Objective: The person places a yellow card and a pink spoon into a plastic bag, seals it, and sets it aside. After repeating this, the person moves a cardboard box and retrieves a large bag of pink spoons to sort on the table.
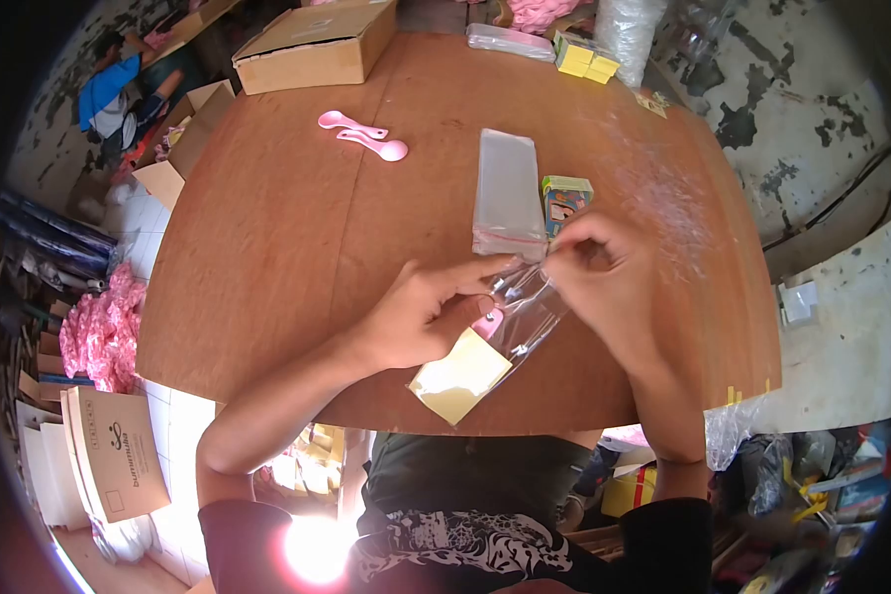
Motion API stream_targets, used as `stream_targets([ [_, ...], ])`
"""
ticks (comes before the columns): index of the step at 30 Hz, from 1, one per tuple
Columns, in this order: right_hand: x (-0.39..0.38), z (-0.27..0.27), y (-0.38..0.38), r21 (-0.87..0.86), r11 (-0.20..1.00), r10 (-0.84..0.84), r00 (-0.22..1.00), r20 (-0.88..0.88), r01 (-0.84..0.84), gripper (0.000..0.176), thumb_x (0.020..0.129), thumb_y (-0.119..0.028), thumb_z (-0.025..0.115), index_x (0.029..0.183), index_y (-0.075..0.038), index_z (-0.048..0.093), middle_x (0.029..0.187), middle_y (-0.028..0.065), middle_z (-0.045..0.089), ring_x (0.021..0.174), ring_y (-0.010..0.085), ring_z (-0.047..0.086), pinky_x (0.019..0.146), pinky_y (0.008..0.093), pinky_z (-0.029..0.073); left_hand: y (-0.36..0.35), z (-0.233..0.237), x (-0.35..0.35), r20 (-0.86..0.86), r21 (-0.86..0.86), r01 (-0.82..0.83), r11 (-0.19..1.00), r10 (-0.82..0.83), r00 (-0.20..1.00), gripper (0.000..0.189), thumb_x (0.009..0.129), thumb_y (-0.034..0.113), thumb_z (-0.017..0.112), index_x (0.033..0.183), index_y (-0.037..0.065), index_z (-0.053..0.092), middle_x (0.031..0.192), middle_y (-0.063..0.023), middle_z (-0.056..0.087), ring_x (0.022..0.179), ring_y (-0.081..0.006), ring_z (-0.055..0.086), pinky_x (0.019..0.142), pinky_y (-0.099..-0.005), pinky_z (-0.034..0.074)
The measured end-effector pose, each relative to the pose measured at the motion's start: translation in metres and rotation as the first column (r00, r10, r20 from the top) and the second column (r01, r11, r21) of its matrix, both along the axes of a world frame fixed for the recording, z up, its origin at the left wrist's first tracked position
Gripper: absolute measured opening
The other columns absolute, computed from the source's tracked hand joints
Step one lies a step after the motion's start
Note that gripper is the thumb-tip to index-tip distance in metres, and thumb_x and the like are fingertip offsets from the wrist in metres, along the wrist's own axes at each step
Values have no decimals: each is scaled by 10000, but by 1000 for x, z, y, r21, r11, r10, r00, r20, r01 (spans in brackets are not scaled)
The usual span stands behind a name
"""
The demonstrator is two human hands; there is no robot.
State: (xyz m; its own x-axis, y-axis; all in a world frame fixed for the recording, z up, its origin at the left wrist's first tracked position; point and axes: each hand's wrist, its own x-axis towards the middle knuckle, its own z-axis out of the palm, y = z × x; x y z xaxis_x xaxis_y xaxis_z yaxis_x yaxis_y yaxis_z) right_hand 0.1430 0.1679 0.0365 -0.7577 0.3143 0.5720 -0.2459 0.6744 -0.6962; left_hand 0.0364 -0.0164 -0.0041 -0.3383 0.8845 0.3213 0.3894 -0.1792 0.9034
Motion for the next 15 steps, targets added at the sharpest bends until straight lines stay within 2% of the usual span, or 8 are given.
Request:
stream_targets([
  [1, 2, 11, 5, -290, 957, -7, 1000, 25, 14, 82, 695, 43, 649, 711, -33, 623, 742, -15, 603, 599, 37, 504, 544, 182, 389, -1, -2, -1, 75, 26, -8, 1000, 6, 997, 437, 873, -54, 535, 1305, 11, 523, 921, -177, 701, 761, -132, 678, 665, -268, 514],
  [2, 8, 25, 20, -290, 951, -89, 994, 67, 105, 25, 741, -7, 631, 726, -27, 631, 740, -6, 613, 598, 46, 511, 543, 194, 395, 0, -9, -1, 200, 92, -18, 996, -1, 980, 402, 910, -24, 538, 1310, -9, 505, 932, -132, 706, 784, -83, 637, 697, -248, 508],
  [7, 18, 64, 140, -595, 566, 524, 806, -275, -571, 106, 789, -111, 610, 852, -30, 638, 759, 45, 626, 585, 111, 536, 551, 233, 425, 8, -13, -8, 392, 201, -104, 974, 17, 920, 426, 916, -32, 520, 1335, -37, 446, 968, -95, 685, 874, -94, 610, 769, -236, 490],
  [9, 12, 28, 207, -523, 852, 176, 930, 322, 20, 176, 787, -112, 620, 932, -15, 645, 807, 65, 645, 580, 151, 547, 565, 251, 439, 8, -12, -7, 422, 98, -139, 985, 86, 903, 415, 913, -38, 507, 1325, -23, 461, 973, -102, 688, 877, -95, 613, 760, -242, 495],
  [10, 17, 3, 224, -516, 856, 174, 930, 324, 20, 176, 787, -112, 620, 932, -15, 645, 807, 65, 645, 580, 151, 547, 565, 251, 439, 9, -11, -5, 423, 106, -140, 985, 83, 902, 415, 913, -38, 507, 1325, -23, 461, 973, -102, 688, 877, -95, 613, 760, -242, 495],
  [11, 20, -25, 237, 216, 918, -386, 875, 292, 333, 201, 796, -99, 619, 975, -12, 648, 824, 71, 655, 593, 155, 560, 579, 252, 450, 9, -11, -4, 406, 81, -139, 987, 95, 909, 412, 931, -29, 499, 1339, -15, 448, 966, -81, 680, 863, -80, 597, 749, -231, 480],
  [12, 22, -39, 240, 763, 377, -721, 683, -114, 525, 229, 804, -86, 618, 1018, -10, 651, 842, 76, 665, 606, 158, 573, 593, 254, 461, 9, -12, -4, 391, 53, -141, 989, 110, 914, 408, 948, -20, 490, 1352, -6, 435, 958, -60, 672, 848, -65, 581, 738, -220, 466],
  [15, 8, -13, 155, 397, 632, -727, 687, 5, 666, 268, 817, -75, 636, 1079, -22, 648, 887, 77, 681, 634, 119, 584, 608, 237, 464, 7, -13, -7, 307, 80, -134, 988, 104, 946, 407, 945, -26, 484, 1349, -3, 435, 970, -72, 672, 847, -67, 581, 720, -217, 469],
])
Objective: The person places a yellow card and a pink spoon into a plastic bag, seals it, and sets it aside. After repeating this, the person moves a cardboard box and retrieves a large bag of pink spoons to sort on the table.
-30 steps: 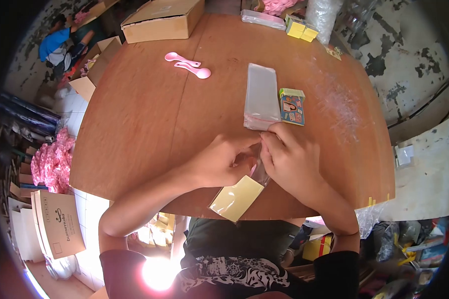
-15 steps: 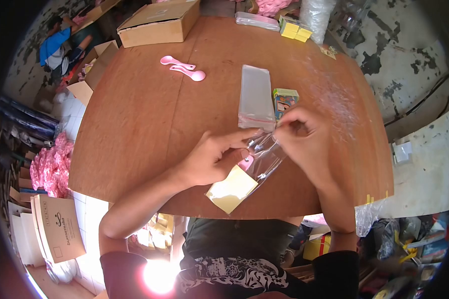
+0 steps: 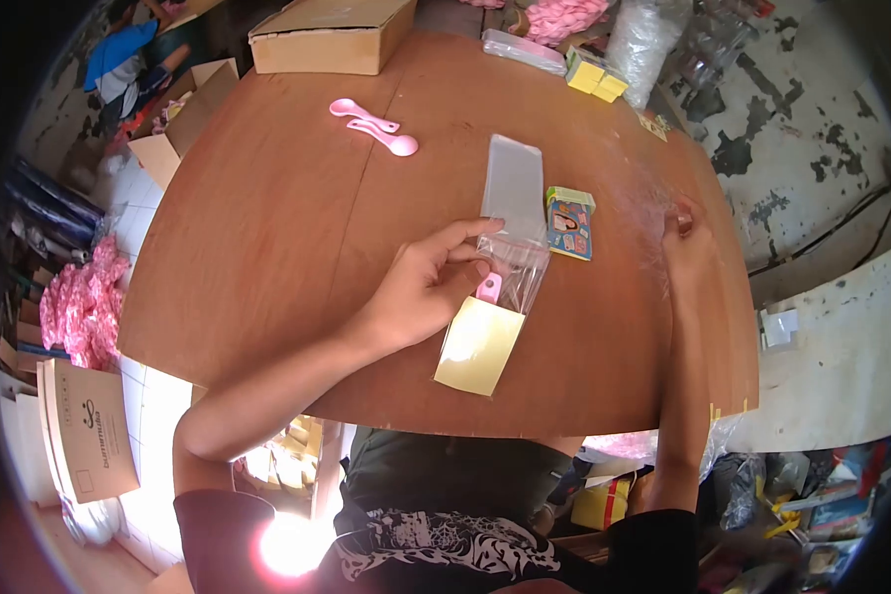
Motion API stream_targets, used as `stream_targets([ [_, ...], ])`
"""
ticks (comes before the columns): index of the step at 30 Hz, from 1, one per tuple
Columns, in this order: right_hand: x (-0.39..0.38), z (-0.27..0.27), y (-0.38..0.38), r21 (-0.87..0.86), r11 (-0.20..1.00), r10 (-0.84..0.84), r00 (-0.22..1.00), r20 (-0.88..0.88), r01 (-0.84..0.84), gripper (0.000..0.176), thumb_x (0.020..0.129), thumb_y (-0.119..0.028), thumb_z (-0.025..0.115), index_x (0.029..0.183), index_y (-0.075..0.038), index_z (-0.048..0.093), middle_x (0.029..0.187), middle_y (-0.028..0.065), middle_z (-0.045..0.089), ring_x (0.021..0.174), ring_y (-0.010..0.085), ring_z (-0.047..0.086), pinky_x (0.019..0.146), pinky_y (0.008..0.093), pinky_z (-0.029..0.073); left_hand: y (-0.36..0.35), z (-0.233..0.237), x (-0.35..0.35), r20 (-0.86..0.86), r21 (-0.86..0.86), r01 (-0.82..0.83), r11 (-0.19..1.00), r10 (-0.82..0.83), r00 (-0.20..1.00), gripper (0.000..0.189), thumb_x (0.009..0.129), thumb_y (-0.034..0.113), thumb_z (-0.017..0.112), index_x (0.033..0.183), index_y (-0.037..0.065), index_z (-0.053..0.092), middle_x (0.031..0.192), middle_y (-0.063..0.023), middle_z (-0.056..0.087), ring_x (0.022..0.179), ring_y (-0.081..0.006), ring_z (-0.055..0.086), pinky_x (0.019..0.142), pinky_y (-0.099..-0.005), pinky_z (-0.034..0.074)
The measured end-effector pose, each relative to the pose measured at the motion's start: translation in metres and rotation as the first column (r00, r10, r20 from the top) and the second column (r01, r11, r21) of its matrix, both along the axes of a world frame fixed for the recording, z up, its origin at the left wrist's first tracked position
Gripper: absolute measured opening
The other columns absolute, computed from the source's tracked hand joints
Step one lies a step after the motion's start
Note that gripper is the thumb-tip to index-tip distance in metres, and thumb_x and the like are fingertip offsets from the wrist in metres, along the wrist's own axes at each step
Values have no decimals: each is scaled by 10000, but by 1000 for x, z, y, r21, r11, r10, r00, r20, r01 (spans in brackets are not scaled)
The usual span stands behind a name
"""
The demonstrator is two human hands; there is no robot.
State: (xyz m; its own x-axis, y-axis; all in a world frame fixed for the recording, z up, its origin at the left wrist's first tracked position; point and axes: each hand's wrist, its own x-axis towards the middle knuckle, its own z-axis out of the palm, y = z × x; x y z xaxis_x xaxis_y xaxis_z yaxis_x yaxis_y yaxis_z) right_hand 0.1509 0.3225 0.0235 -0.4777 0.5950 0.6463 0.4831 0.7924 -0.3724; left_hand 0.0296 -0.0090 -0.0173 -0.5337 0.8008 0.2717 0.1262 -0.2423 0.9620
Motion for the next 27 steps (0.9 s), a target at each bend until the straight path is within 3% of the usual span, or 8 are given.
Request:
stream_targets([
  [2, -6, 3, -36, -200, 916, 344, 938, -47, -347, 224, 844, -93, 653, 1055, -18, 663, 893, 57, 686, 648, 73, 569, 592, 215, 447, 0, 1, 0, 19, -11, 14, 1000, -14, 1000, 419, 945, -29, 480, 1358, 4, 422, 995, -94, 675, 863, -76, 591, 735, -226, 484],
  [4, -11, 8, -83, -484, 616, 653, 747, -126, -621, 194, 864, -134, 666, 1022, -22, 677, 865, 27, 676, 668, 44, 553, 585, 204, 429, 2, 2, -1, 86, -22, -19, 1000, 21, 996, 416, 917, -28, 505, 1329, -8, 459, 1003, -128, 694, 899, -108, 626, 779, -265, 510],
  [6, -10, 9, -111, -752, 401, 793, 610, -1, -523, 210, 885, -143, 662, 1048, -10, 664, 846, 9, 662, 707, 35, 563, 611, 196, 438, 2, 2, -2, 87, 3, -32, 999, 32, 996, 413, 918, -27, 504, 1329, -9, 457, 997, -128, 695, 901, -107, 625, 782, -266, 509],
  [8, -11, -7, -131, -841, 151, 813, 549, -193, -520, 242, 886, -154, 672, 1063, 9, 642, 844, 13, 659, 736, 33, 574, 631, 199, 450, 1, 0, -3, 92, 33, -56, 998, 53, 994, 411, 920, -27, 504, 1328, -11, 455, 991, -128, 695, 902, -106, 624, 785, -266, 508],
  [13, -10, -16, -145, -835, 48, 710, 607, -358, -548, 142, 912, -95, 625, 996, 20, 627, 880, 37, 663, 770, 78, 614, 666, 219, 492, 3, -2, -6, 92, 48, -72, 996, 67, 994, 403, 927, -5, 526, 1322, -25, 452, 972, -131, 692, 902, -114, 626, 803, -260, 504],
  [16, -8, -20, -148, -797, 49, 637, 633, -440, -602, 126, 911, -83, 623, 991, 15, 628, 891, 43, 666, 782, 77, 616, 666, 223, 491, 6, 0, -3, 232, 81, -29, 996, 9, 973, 388, 937, 41, 558, 1304, -45, 463, 976, -123, 687, 908, -131, 631, 807, -268, 507],
  [22, -10, -29, -144, -766, 74, 596, 644, -480, -639, 118, 895, -72, 641, 983, 7, 628, 887, 64, 668, 792, 89, 625, 656, 232, 487, 4, -5, -8, 323, -58, 36, 998, -15, 946, 303, 943, 143, 598, 1177, -49, 587, 1002, -100, 677, 896, -127, 641, 764, -258, 537],
  [27, -9, -24, -146, -757, 81, 551, 662, -508, -648, 129, 889, -77, 653, 981, 9, 624, 879, 78, 667, 788, 101, 631, 641, 239, 511, 7, -4, -6, 317, -38, -1, 999, 13, 948, 267, 939, 164, 603, 1122, -28, 635, 998, -89, 682, 883, -129, 651, 750, -269, 561],
])
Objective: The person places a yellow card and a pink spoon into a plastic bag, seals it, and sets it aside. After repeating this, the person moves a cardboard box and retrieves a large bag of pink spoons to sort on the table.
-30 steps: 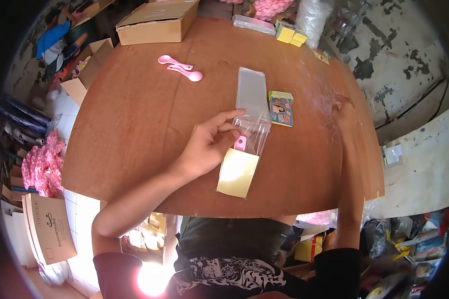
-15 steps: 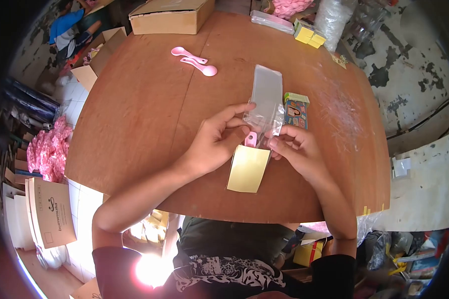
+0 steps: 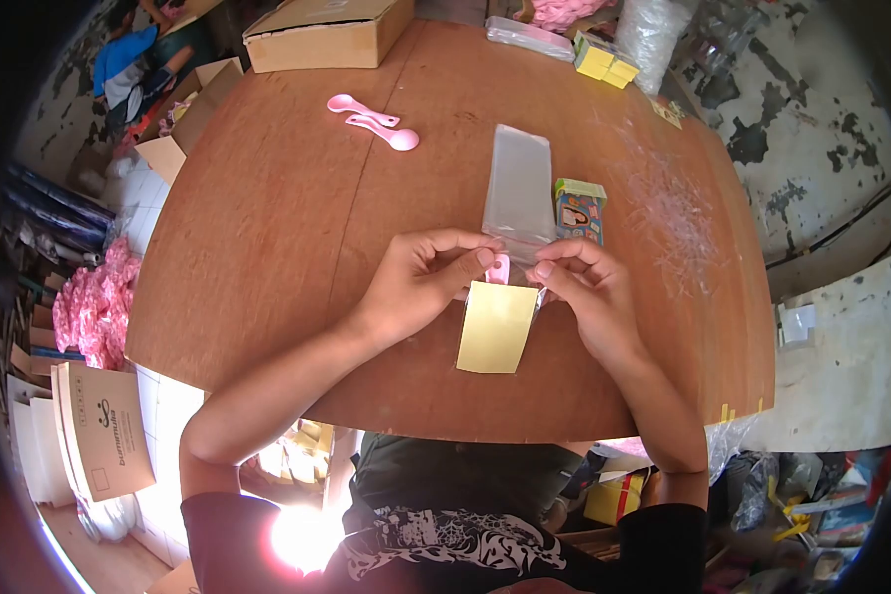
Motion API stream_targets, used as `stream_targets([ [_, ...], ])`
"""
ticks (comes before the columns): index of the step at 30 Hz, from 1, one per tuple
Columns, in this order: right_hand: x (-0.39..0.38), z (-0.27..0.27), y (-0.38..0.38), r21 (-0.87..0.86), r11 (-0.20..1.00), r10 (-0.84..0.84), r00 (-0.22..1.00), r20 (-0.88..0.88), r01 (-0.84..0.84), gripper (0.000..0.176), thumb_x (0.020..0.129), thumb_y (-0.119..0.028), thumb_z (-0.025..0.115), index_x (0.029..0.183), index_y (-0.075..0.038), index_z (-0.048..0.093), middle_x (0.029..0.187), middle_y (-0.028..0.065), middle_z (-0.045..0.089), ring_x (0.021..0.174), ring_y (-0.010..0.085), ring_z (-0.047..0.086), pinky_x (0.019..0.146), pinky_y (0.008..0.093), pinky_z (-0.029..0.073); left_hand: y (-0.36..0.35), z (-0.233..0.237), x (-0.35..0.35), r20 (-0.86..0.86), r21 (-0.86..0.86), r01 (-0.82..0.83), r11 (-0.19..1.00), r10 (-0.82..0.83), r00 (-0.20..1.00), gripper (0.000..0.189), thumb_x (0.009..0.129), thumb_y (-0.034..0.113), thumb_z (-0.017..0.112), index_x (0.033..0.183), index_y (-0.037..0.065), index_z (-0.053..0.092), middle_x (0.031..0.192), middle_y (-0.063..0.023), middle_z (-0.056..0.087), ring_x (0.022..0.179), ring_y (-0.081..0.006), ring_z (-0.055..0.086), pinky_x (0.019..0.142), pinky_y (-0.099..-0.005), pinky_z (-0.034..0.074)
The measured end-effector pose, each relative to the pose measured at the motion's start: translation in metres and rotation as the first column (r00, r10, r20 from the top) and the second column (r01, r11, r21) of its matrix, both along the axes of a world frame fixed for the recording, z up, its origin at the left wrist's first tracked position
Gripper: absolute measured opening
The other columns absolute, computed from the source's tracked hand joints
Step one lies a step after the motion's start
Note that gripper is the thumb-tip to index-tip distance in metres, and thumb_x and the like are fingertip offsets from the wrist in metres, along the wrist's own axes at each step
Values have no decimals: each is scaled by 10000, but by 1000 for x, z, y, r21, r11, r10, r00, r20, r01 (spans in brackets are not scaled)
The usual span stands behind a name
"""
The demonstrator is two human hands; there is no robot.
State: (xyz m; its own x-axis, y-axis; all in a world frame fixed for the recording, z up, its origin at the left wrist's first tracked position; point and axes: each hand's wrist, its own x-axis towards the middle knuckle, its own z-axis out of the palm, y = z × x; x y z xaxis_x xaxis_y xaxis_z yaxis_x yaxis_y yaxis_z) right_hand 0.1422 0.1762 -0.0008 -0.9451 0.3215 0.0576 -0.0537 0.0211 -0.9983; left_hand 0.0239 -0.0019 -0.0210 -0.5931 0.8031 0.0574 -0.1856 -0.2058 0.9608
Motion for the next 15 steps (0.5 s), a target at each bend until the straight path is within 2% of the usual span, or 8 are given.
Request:
stream_targets([
  [5, 2, 0, 3, -66, 997, 44, 998, -47, -47, 108, 895, -60, 640, 974, 14, 635, 889, 84, 669, 825, 126, 647, 625, 248, 542, -1, 0, -2, -55, 5, -8, 1000, 9, 998, 236, 943, 148, 592, 1118, 1, 651, 1013, -85, 685, 894, -138, 657, 753, -278, 570],
  [7, 3, 0, 3, 12, 997, 73, 996, -53, -72, 86, 903, -34, 619, 963, 11, 660, 904, 85, 672, 844, 144, 653, 623, 253, 549, -2, -1, -3, -95, 15, 17, 1000, -15, 995, 208, 945, 133, 585, 1092, 12, 668, 1034, -92, 686, 900, -143, 660, 748, -279, 571],
  [11, 5, -2, 8, -17, 993, 114, 990, -79, -116, 95, 905, -10, 604, 959, 18, 677, 921, 83, 674, 845, 143, 651, 666, 256, 552, -5, 0, -5, -133, 3, 47, 999, -46, 990, 182, 948, 80, 560, 1065, 10, 680, 1045, -103, 686, 897, -149, 665, 760, -286, 571],
  [15, 5, -3, 11, 90, 990, 112, 991, -71, -105, 117, 898, 27, 582, 970, 35, 674, 930, 81, 673, 857, 130, 643, 726, 250, 535, -7, 1, -6, -165, -12, 55, 998, -56, 985, 216, 934, -10, 500, 1044, 9, 684, 1028, -106, 688, 898, -161, 669, 780, -299, 570],
])
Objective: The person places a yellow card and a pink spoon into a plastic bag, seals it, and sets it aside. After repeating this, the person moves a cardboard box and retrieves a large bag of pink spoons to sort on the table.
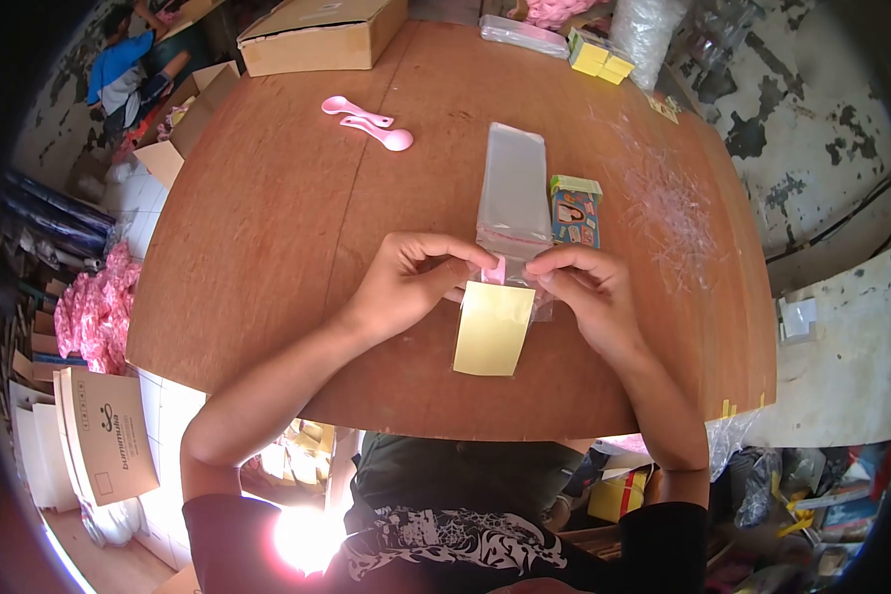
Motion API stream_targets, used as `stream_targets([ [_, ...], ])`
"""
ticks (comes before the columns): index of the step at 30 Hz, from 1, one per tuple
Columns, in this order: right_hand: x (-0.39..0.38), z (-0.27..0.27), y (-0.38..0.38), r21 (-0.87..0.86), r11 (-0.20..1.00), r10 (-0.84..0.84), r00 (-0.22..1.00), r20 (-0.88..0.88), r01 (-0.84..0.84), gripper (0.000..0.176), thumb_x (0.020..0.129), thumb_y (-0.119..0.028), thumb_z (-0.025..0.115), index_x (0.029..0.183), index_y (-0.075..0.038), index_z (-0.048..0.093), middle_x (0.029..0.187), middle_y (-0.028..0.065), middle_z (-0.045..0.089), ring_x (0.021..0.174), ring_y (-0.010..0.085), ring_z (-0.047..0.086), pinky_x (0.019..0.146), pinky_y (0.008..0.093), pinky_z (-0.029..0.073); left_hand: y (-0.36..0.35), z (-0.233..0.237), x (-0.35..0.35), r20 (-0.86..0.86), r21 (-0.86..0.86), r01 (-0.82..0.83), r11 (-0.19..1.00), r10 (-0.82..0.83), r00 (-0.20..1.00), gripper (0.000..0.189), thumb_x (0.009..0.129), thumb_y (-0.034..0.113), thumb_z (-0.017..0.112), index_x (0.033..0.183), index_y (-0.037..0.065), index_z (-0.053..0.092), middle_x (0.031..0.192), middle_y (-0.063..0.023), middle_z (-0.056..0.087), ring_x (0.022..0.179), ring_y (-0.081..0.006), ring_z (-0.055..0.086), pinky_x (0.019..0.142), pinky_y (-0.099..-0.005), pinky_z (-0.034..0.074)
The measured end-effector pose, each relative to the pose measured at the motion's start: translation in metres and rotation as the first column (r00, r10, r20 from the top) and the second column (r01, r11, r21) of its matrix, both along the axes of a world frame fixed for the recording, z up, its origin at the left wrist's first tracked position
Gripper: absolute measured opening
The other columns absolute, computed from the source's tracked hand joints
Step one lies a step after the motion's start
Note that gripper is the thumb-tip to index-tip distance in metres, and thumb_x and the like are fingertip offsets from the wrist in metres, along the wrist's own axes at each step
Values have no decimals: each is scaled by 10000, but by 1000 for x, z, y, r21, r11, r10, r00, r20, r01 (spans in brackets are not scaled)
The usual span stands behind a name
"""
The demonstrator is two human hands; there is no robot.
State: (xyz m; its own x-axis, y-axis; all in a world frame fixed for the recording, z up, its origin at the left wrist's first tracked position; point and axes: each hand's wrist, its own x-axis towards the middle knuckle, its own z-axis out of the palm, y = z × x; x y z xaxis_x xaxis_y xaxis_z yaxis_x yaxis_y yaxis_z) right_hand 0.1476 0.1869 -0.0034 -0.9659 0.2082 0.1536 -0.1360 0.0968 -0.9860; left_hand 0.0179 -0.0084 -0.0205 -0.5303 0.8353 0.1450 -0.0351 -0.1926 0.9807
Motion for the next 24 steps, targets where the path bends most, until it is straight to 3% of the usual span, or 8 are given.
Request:
stream_targets([
  [8, 1, -1, 2, 108, 994, 22, 997, -67, -15, 162, 876, 71, 554, 970, 44, 684, 941, 84, 664, 797, 110, 617, 714, 246, 506, 1, -1, -2, 80, 2, 18, 1000, -18, 997, 226, 920, -42, 475, 1026, -3, 671, 1025, -106, 680, 898, -175, 669, 781, -310, 572],
  [14, 2, 1, -8, 40, 999, -15, 999, -44, 17, 123, 873, 7, 631, 979, 62, 662, 955, 100, 656, 781, 118, 635, 696, 242, 522, 2, 2, 0, 106, -42, 21, 999, -17, 994, 133, 915, 59, 602, 1012, -13, 659, 1001, -98, 679, 895, -154, 662, 758, -289, 564],
  [16, 0, -1, -12, 155, 987, -26, 988, -151, 50, 168, 838, -7, 692, 982, 62, 643, 974, 106, 646, 807, 139, 665, 700, 243, 551, 6, 1, 2, -137, 49, -42, 998, 48, 989, 170, 843, 67, 713, 986, -8, 660, 982, -87, 685, 844, -125, 659, 735, -261, 557],
  [17, 1, -1, -13, 126, 991, -28, 993, -112, 42, 209, 801, 12, 725, 982, 59, 632, 989, 108, 638, 843, 163, 679, 714, 244, 567, 4, 4, 3, -139, 49, -41, 998, 48, 989, 170, 843, 67, 713, 986, -8, 660, 982, -87, 685, 844, -125, 659, 735, -261, 557],
  [19, 3, -1, -14, 103, 994, -9, 993, -115, 21, 194, 816, 5, 711, 984, 59, 630, 979, 109, 642, 818, 154, 677, 706, 243, 566, -7, 29, 11, -94, -121, -54, 991, 43, 995, 235, 768, -25, 755, 963, -15, 626, 1007, -104, 678, 878, -152, 671, 724, -261, 569],
  [20, 3, 0, -14, 81, 997, 10, 993, -117, 0, 180, 831, -2, 696, 987, 59, 628, 970, 109, 646, 794, 145, 674, 699, 243, 564, -15, 39, 17, -105, -120, -58, 991, 45, 993, 235, 768, -25, 755, 963, -15, 626, 1007, -104, 678, 878, -152, 671, 724, -261, 569],
  [22, 7, 13, -10, 64, 997, -32, 996, -81, 37, 162, 846, -7, 680, 988, 53, 633, 955, 106, 651, 794, 140, 669, 696, 247, 562, -38, 54, 34, -239, -172, -51, 984, 8, 971, 200, 784, -18, 741, 956, -13, 638, 978, -102, 685, 862, -145, 671, 706, -250, 567],
  [24, 8, 16, -3, 41, 995, -85, 996, -35, 86, 145, 860, -13, 663, 990, 47, 637, 939, 102, 656, 794, 135, 664, 693, 251, 559, -73, 63, 55, -392, -231, 146, 962, -229, 891, 205, 765, -9, 752, 946, 11, 659, 963, -104, 692, 828, -154, 688, 689, -264, 568],
])
